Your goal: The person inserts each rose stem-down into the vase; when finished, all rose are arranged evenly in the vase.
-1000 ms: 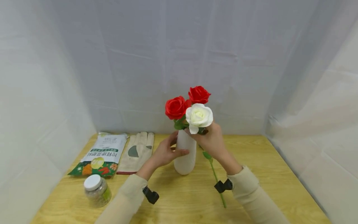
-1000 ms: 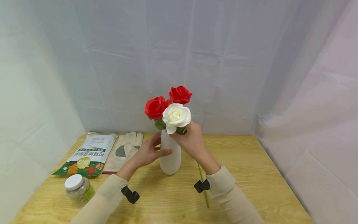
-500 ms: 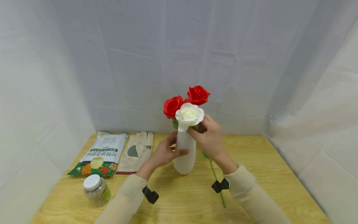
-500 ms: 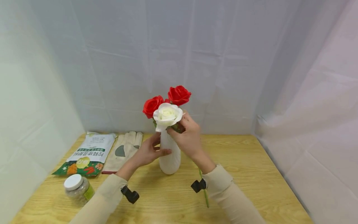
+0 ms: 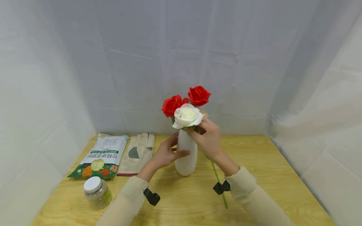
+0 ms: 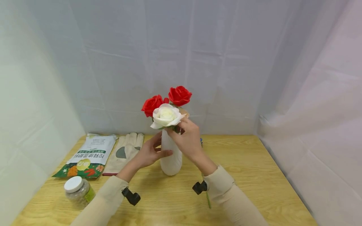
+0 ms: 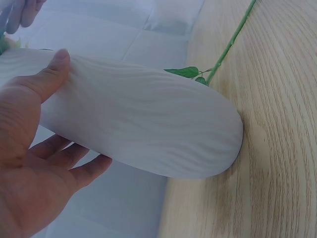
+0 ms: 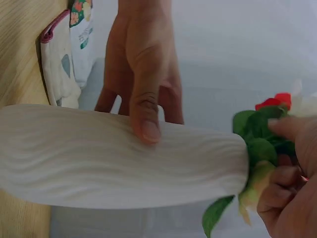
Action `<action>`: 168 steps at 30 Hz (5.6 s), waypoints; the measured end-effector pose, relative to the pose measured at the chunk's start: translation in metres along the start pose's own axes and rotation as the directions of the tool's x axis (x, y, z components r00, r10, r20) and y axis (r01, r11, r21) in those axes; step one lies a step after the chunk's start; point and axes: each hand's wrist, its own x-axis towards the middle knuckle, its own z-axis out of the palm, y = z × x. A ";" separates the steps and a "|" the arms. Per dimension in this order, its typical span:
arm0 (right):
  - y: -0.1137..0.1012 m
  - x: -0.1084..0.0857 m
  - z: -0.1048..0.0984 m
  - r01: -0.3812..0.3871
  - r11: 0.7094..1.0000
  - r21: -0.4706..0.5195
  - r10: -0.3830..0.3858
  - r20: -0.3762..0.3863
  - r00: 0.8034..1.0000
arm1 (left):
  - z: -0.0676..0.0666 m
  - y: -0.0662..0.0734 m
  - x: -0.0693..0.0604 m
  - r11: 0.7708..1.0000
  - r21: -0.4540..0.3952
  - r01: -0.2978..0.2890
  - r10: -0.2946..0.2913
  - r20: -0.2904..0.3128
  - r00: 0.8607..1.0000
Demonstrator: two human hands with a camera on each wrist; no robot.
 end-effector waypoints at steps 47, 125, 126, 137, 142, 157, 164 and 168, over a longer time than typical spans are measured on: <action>0.138 -0.128 -0.070 -0.750 0.658 -0.067 0.709 0.390 0.587 | -0.002 -0.002 0.001 1.000 0.014 -0.008 0.008 0.022 1.000; 0.052 -0.037 -0.094 -0.613 0.568 0.549 0.639 0.175 0.749 | -0.002 0.002 -0.001 1.000 0.019 -0.003 0.003 0.009 1.000; 0.050 -0.035 -0.094 -0.588 0.579 0.565 0.625 0.156 0.765 | -0.002 0.002 -0.001 1.000 0.017 -0.003 0.003 0.009 1.000; 0.035 -0.026 -0.095 -0.379 0.624 0.683 0.530 -0.014 0.848 | -0.001 0.000 0.000 1.000 0.007 0.008 -0.008 0.011 1.000; 0.030 -0.021 -0.095 -0.288 0.593 0.752 0.534 -0.100 0.840 | -0.001 0.000 0.000 1.000 0.007 -0.001 0.001 0.012 1.000; 0.011 -0.002 -0.091 -0.099 0.552 0.828 0.485 -0.221 0.846 | -0.002 0.000 -0.001 0.999 0.024 0.039 -0.039 0.007 0.999; 0.008 0.005 -0.089 -0.011 0.641 0.767 0.295 -0.234 0.926 | -0.001 -0.001 0.001 1.000 0.023 0.014 -0.014 0.001 1.000; 0.004 0.011 -0.092 0.052 0.664 0.746 0.200 -0.244 0.949 | -0.001 -0.001 0.001 0.999 0.030 0.027 -0.027 -0.004 1.000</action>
